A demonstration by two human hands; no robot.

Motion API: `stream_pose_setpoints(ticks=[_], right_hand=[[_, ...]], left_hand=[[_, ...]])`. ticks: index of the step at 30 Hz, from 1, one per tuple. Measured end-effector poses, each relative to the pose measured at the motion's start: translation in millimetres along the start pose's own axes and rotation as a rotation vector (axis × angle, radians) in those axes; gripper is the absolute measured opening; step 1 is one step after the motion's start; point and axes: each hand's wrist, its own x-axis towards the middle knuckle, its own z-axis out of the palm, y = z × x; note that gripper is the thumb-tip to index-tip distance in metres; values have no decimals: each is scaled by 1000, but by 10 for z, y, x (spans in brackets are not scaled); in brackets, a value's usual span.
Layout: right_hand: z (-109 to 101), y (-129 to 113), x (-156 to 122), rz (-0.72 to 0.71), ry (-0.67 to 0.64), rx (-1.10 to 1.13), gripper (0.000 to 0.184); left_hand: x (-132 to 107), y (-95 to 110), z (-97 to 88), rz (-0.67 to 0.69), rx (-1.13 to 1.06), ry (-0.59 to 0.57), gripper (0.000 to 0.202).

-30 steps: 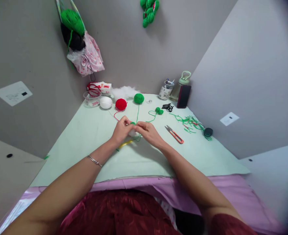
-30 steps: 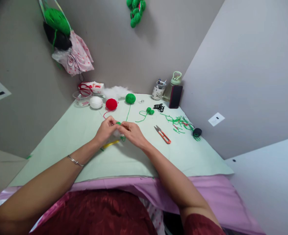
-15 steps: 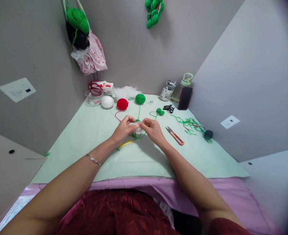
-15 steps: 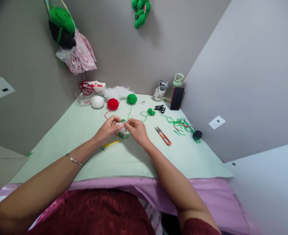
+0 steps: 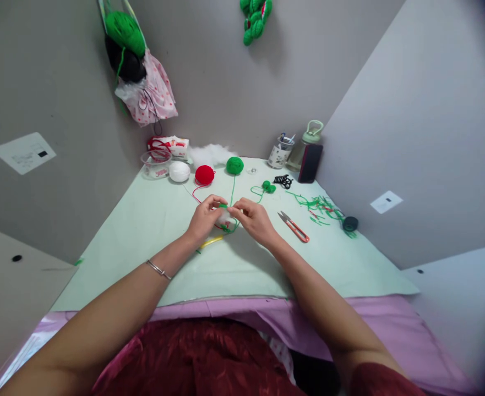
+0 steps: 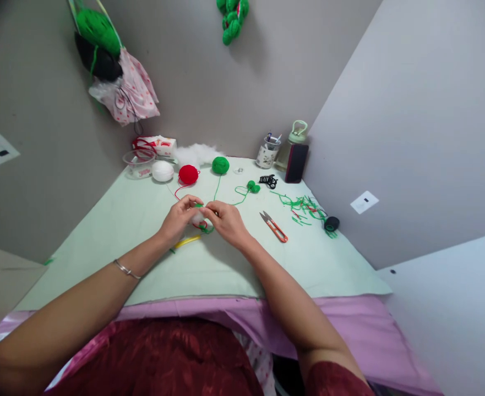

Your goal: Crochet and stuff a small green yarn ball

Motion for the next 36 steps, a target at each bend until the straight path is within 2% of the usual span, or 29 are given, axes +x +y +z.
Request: stream_pose_setpoints(ticks=[3, 8, 13, 18, 24, 28, 31, 36], right_hand=[[-62, -15, 9, -36, 78, 66, 38], [-95, -38, 9, 26, 51, 348, 49], [-46, 30, 32, 103, 87, 279, 35], [20, 66, 43, 106, -12, 147, 32], [36, 122, 57, 130, 100, 50, 26], [-31, 83, 47, 117, 36, 90, 29], [-80, 23, 26, 107, -36, 138, 25], [-44, -30, -5, 89, -149, 147, 16]], left_hand=[[-3, 8, -11, 20, -6, -9, 24], [-18, 25, 0, 62, 0, -6, 23], [-49, 20, 29, 107, 10, 17, 22], [-54, -5, 23, 120, 25, 11, 23], [-55, -16, 29, 53, -14, -75, 26], [-34, 4, 12, -10, -53, -123, 38], [3, 27, -18, -46, -71, -131, 38], [48, 5, -40, -23, -44, -11, 22]])
